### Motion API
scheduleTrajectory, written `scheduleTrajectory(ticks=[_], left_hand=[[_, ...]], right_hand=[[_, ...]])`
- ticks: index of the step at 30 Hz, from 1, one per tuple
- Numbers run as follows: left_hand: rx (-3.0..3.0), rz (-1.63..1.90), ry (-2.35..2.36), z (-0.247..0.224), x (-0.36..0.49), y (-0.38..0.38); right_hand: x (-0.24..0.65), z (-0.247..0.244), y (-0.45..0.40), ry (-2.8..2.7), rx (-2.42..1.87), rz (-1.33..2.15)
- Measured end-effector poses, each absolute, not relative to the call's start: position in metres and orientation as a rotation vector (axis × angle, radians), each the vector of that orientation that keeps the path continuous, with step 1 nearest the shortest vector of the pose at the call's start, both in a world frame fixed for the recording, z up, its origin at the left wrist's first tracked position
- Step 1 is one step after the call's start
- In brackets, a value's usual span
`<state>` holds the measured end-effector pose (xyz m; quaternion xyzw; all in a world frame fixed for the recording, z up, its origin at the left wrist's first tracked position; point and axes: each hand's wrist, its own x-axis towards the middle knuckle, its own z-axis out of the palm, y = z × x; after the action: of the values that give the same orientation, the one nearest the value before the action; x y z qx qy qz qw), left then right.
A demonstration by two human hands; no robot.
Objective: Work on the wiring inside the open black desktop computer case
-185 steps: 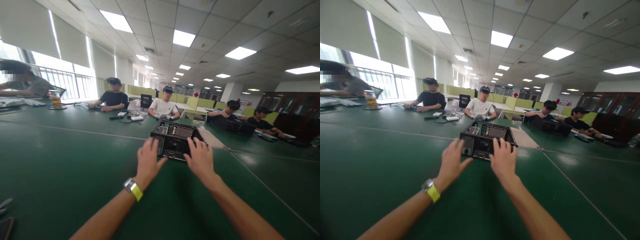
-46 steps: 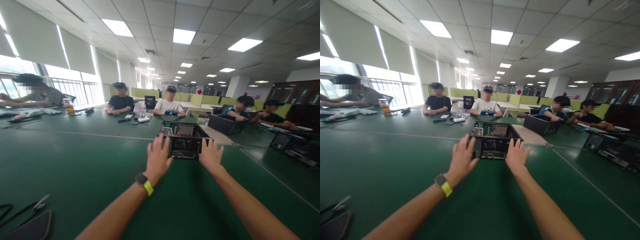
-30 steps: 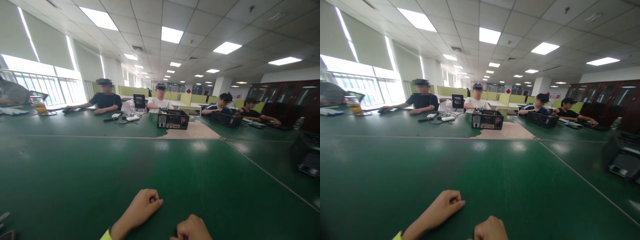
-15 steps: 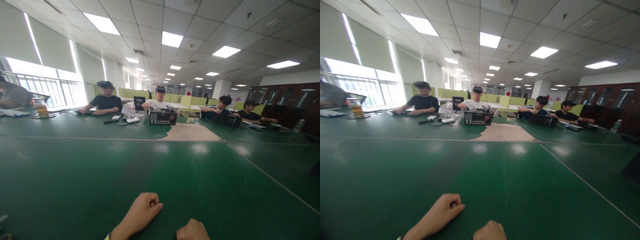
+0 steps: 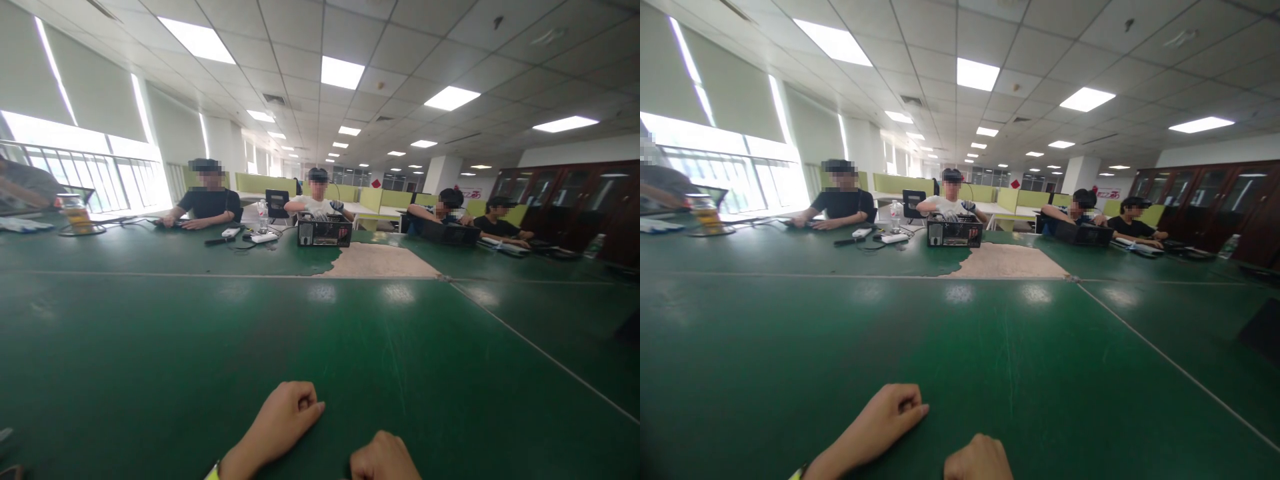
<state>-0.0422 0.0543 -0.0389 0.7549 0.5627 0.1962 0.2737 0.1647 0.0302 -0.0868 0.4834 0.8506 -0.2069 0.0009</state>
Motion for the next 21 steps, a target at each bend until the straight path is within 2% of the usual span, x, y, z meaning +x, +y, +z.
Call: scheduleTrajectory(ticks=[16, 21], left_hand=[[2.046, 0.530, 1.521, -0.0440, -0.0419, 0.0558], [2.044, 0.521, 1.525, -0.0425, -0.0415, 0.0557]], right_hand=[[0.1676, -0.0834, 0.0264, 2.750, 1.640, -0.826], [0.1691, -0.0863, 0.0265, 2.761, 1.632, -0.765]])
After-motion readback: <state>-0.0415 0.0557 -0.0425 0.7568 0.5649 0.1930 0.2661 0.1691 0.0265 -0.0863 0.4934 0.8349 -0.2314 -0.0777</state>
